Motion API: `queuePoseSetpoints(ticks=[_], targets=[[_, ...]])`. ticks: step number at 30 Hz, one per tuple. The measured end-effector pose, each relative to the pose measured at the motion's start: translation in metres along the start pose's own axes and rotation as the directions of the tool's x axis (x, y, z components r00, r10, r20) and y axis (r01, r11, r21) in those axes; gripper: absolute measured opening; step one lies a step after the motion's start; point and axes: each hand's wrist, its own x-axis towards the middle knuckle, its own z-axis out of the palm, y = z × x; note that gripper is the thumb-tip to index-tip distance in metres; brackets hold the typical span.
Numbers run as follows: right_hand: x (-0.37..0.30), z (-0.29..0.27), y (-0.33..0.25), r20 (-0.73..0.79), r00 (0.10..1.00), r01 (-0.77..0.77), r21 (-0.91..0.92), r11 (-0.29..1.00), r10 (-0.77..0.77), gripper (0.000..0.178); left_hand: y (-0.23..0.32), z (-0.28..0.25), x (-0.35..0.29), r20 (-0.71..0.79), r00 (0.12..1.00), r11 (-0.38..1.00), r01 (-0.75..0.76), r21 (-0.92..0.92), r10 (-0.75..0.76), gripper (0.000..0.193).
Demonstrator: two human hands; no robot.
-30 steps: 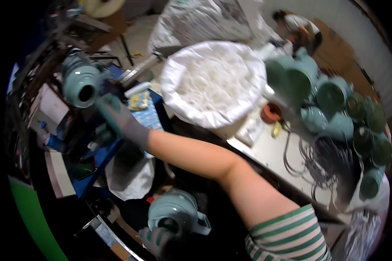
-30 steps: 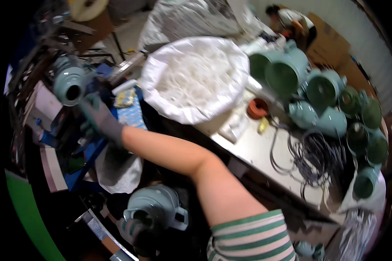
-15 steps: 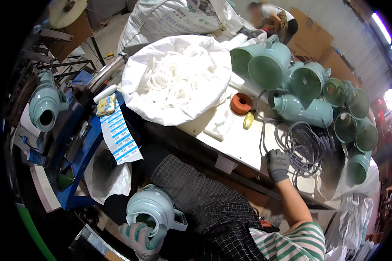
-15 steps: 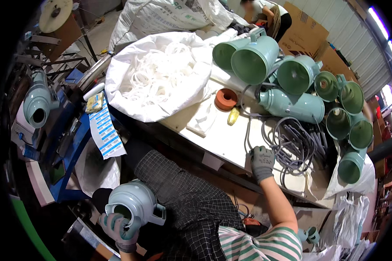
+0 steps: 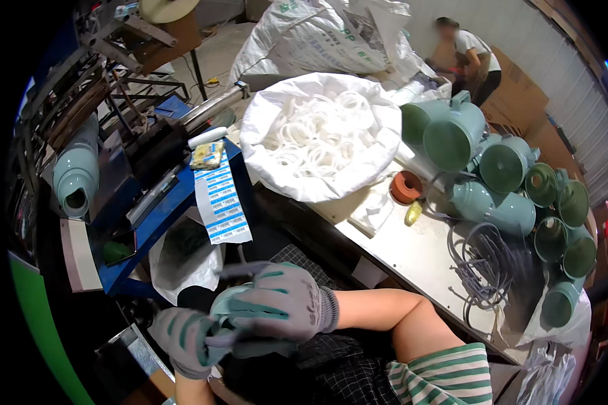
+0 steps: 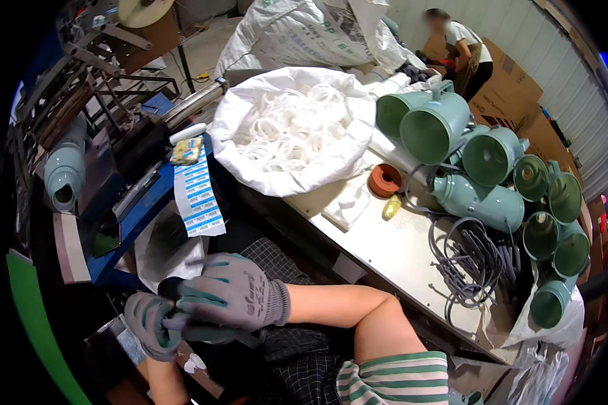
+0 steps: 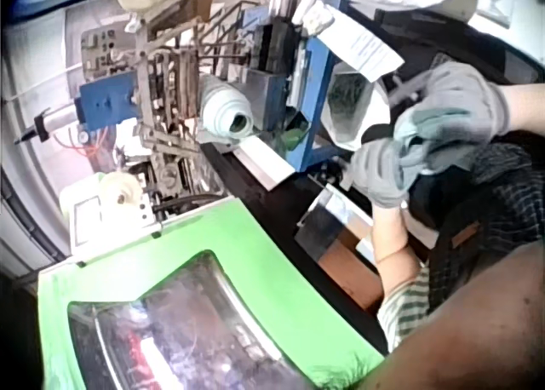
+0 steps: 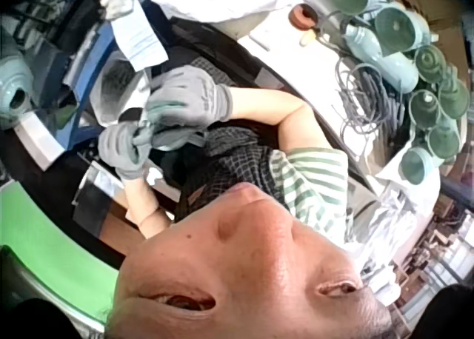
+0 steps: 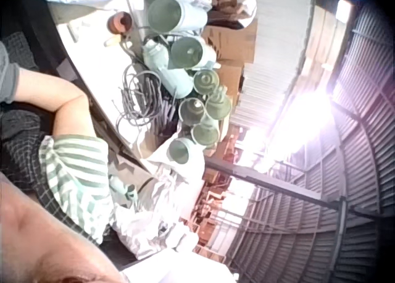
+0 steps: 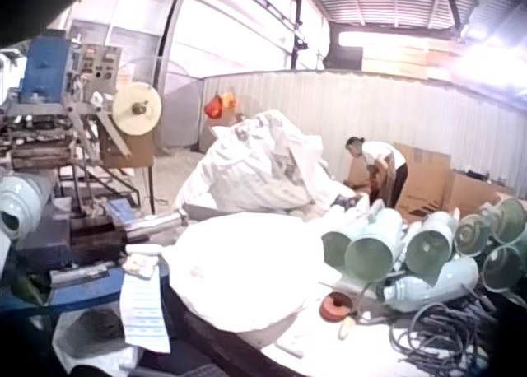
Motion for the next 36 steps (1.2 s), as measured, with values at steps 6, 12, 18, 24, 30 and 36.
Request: queuePoseSetpoints(ticks=[6,12,18,24,30,36], targets=[[-0.019,0.059,-0.003,0.417,0.903,-0.27,0.37,0.889,0.101,0.089,-0.037,0.03,-0.078,-0.214,0.341,0.394,0.647,-0.653,-0.915,0.032],[0.013,0.011,0.008,0.234,0.954,-0.268,0.374,0.888,0.189,0.069,-0.046,0.028,-0.05,-0.381,0.317,0.476,0.318,-0.82,-0.869,0.022],[-0.05,-0.016,0.006,0.088,0.912,-0.405,0.364,0.839,0.402,0.081,0.021,0.067,0.026,0.445,0.325,-0.45,0.064,-0.891,-0.835,0.031],[-0.053,-0.006,-0.018,0.053,0.884,-0.448,0.38,0.809,0.465,0.084,0.039,0.056,0.04,0.642,0.347,-0.658,0.087,-0.748,-0.684,0.031],[-0.037,-0.024,-0.023,0.25,0.912,-0.402,0.387,0.83,0.326,0.059,0.054,0.04,0.048,0.411,0.6,-0.285,0.298,-0.911,-0.686,0.028],[-0.031,-0.019,-0.028,0.491,0.61,-0.783,0.255,0.567,0.622,0.06,0.058,0.047,0.035,-0.17,0.98,0.264,-0.138,-0.955,-0.106,0.037]])
